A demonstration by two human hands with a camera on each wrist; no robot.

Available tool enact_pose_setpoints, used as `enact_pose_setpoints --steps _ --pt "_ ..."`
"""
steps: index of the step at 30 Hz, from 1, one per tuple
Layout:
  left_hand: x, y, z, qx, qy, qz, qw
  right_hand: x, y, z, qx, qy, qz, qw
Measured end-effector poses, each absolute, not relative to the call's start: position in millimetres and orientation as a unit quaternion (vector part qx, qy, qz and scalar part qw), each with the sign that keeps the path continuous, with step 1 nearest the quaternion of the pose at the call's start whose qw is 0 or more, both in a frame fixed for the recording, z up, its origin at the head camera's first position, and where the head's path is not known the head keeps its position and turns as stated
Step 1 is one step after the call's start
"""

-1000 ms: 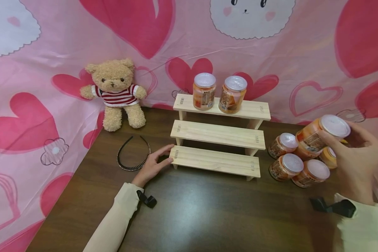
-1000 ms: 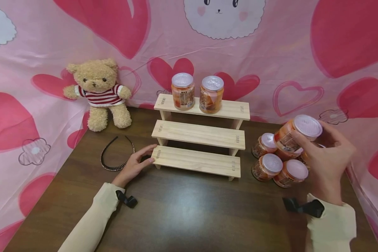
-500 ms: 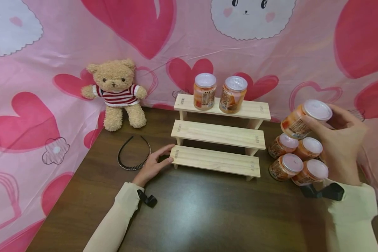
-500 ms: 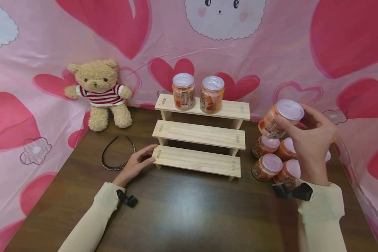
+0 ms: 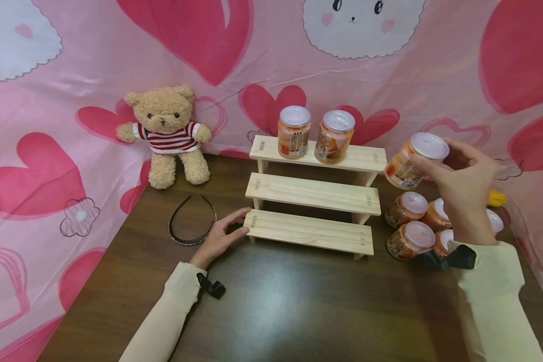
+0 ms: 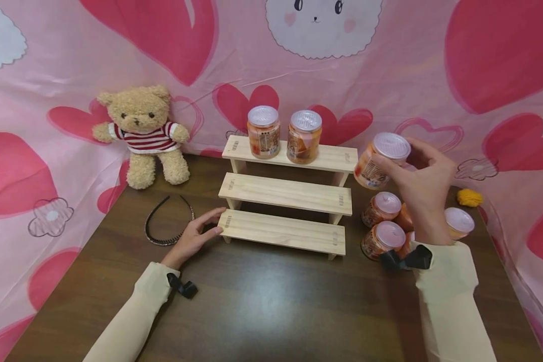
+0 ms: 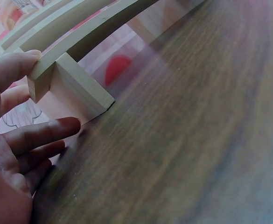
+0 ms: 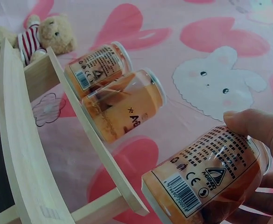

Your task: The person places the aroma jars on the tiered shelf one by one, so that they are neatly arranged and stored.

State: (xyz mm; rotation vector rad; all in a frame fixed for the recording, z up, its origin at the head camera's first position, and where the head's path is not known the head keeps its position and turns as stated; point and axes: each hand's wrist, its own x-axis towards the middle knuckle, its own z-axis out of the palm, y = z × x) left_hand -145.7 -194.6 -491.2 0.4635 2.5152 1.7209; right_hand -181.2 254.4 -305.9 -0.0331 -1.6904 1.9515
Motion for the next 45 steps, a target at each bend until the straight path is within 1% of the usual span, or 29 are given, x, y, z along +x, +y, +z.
enact_pose_setpoints --steps 8,14,18,23,34,45 --pt "-145.1 -194.5 -492.9 0.145 0.816 0.559 0.034 -193.5 244.0 -305.7 0.01 -0.638 0.72 0.273" --pt "-144.8 -194.0 -493.3 0.145 0.813 0.563 0.034 -201.5 234.5 -303.5 -0.02 -0.659 0.711 0.245" --pt "-144.6 -194.3 -493.0 0.145 0.813 0.563 0.033 -206.5 229.2 -302.8 -0.016 -0.673 0.703 0.232" --pt "-144.0 -193.8 -491.9 0.142 0.809 0.569 0.039 -214.2 222.3 -303.4 0.005 -0.681 0.693 0.236" --pt "-144.6 -194.0 -492.1 0.153 0.807 0.57 0.03 -229.0 210.0 -303.8 -0.013 -0.709 0.668 0.228" --pt "-145.5 -195.0 -490.8 0.148 0.809 0.568 0.037 -236.9 204.1 -301.8 -0.021 -0.746 0.627 0.224"
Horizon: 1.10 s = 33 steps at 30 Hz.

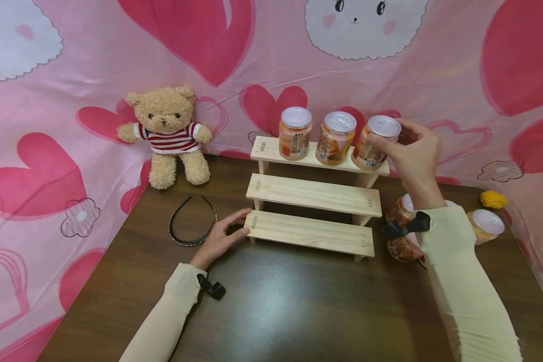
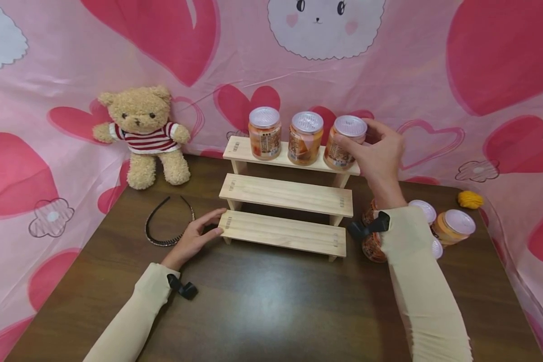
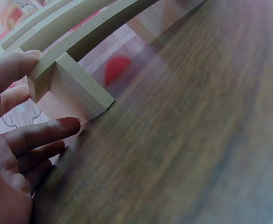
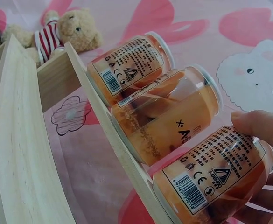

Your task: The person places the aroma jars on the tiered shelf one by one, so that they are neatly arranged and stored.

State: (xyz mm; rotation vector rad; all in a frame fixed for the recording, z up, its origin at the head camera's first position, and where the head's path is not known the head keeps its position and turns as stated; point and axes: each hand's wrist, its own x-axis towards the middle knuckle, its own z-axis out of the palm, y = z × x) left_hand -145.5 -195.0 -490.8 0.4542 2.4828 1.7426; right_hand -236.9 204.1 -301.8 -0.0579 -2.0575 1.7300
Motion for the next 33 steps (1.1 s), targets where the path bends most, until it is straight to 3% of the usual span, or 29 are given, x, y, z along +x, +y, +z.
enact_pose_setpoints --steps 15,33 --pt "-146.0 -194.6 -490.4 0.148 0.813 0.562 0.033 -232.7 205.9 -299.8 -0.025 -0.774 0.604 0.187" --pt "-147.2 -194.1 -491.5 0.149 0.814 0.561 0.033 -205.0 223.3 -309.7 -0.044 -0.774 0.598 0.204"
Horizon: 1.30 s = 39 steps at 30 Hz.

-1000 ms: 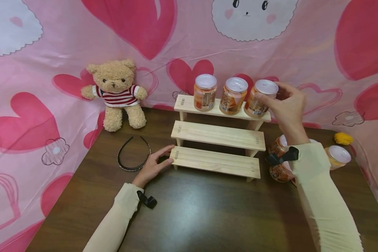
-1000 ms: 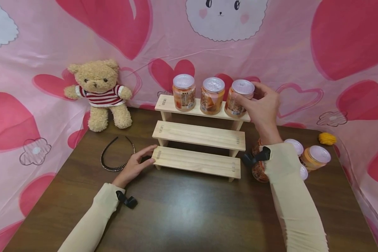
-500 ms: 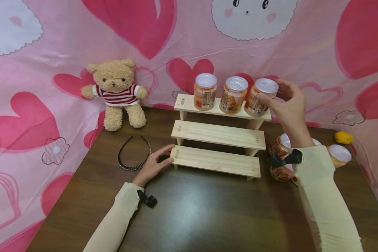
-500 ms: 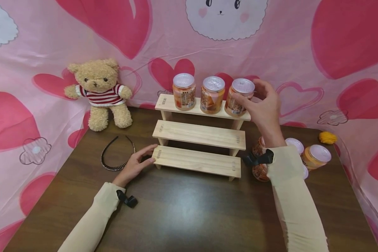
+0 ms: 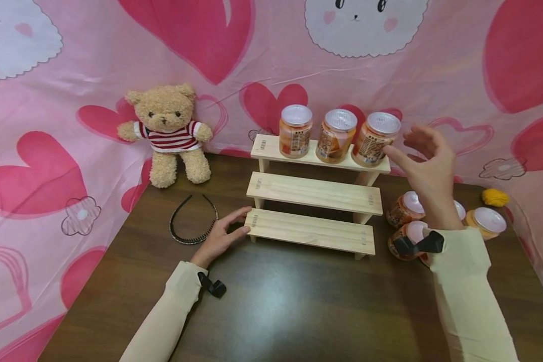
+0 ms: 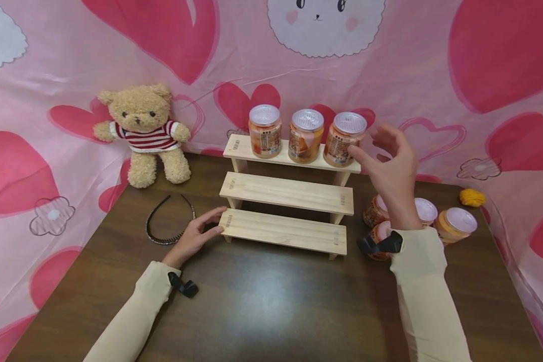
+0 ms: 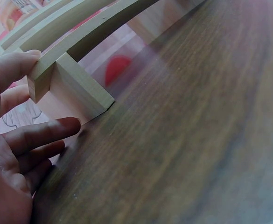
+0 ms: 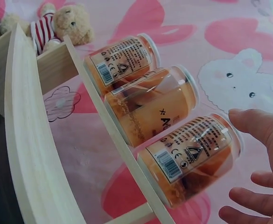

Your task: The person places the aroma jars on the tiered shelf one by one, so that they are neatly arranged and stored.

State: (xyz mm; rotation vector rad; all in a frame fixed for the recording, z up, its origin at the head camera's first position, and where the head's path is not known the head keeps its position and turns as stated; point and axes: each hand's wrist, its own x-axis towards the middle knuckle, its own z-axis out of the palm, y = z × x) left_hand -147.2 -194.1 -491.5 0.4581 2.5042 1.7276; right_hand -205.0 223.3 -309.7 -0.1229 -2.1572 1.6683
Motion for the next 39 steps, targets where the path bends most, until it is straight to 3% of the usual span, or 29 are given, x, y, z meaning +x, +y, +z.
enact_pose_setpoints --steps 8,18,27,39 --pt "-147.2 -194.3 -492.1 0.148 0.815 0.559 0.028 -187.4 235.5 -320.3 -0.044 -0.702 0.673 0.23" --pt "-147.4 -194.7 -492.9 0.147 0.816 0.559 0.032 -162.8 250.9 -333.4 -0.077 -0.733 0.622 0.265" --pt "-146.8 -194.5 -491.4 0.148 0.813 0.562 0.035 -146.8 263.7 -349.9 -0.024 -0.633 0.717 0.292" --pt "-146.6 -194.3 -490.5 0.145 0.812 0.564 0.037 -127.6 285.1 -368.7 -0.092 -0.649 0.696 0.294"
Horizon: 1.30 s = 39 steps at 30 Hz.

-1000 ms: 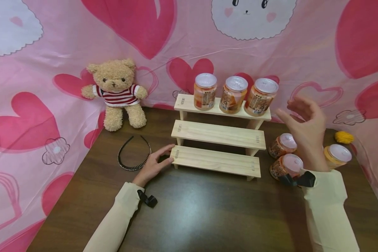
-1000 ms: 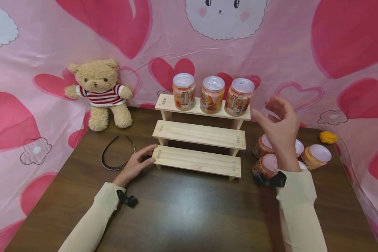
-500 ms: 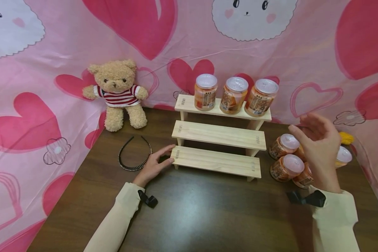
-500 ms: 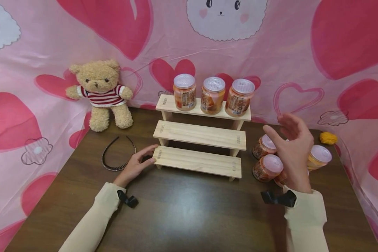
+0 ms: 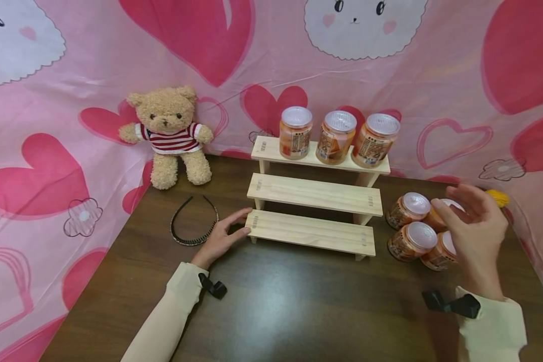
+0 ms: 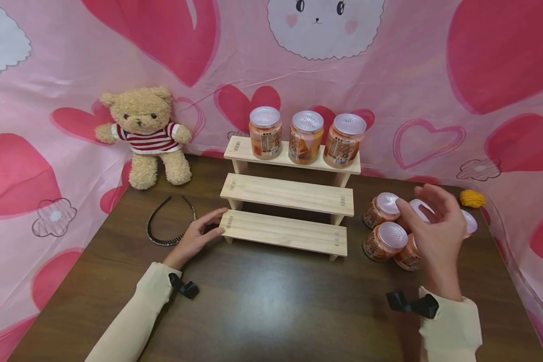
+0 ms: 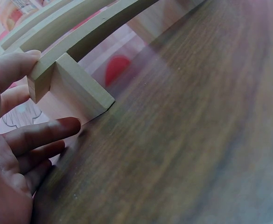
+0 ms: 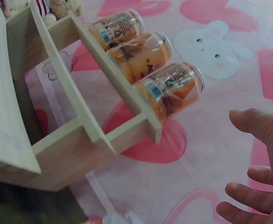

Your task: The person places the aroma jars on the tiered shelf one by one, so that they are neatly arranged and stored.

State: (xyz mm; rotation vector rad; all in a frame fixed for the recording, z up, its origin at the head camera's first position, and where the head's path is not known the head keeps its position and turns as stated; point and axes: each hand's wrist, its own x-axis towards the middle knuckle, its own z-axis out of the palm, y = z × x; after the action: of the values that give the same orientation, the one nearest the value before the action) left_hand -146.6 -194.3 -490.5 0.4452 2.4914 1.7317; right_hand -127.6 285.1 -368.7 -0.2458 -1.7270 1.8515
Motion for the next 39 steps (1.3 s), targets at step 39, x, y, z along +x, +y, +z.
enact_pose_setpoints --steps 39 --pt "-148.3 -194.9 -493.1 0.148 0.813 0.562 0.035 -101.4 327.6 -420.9 -0.169 -0.73 0.587 0.306"
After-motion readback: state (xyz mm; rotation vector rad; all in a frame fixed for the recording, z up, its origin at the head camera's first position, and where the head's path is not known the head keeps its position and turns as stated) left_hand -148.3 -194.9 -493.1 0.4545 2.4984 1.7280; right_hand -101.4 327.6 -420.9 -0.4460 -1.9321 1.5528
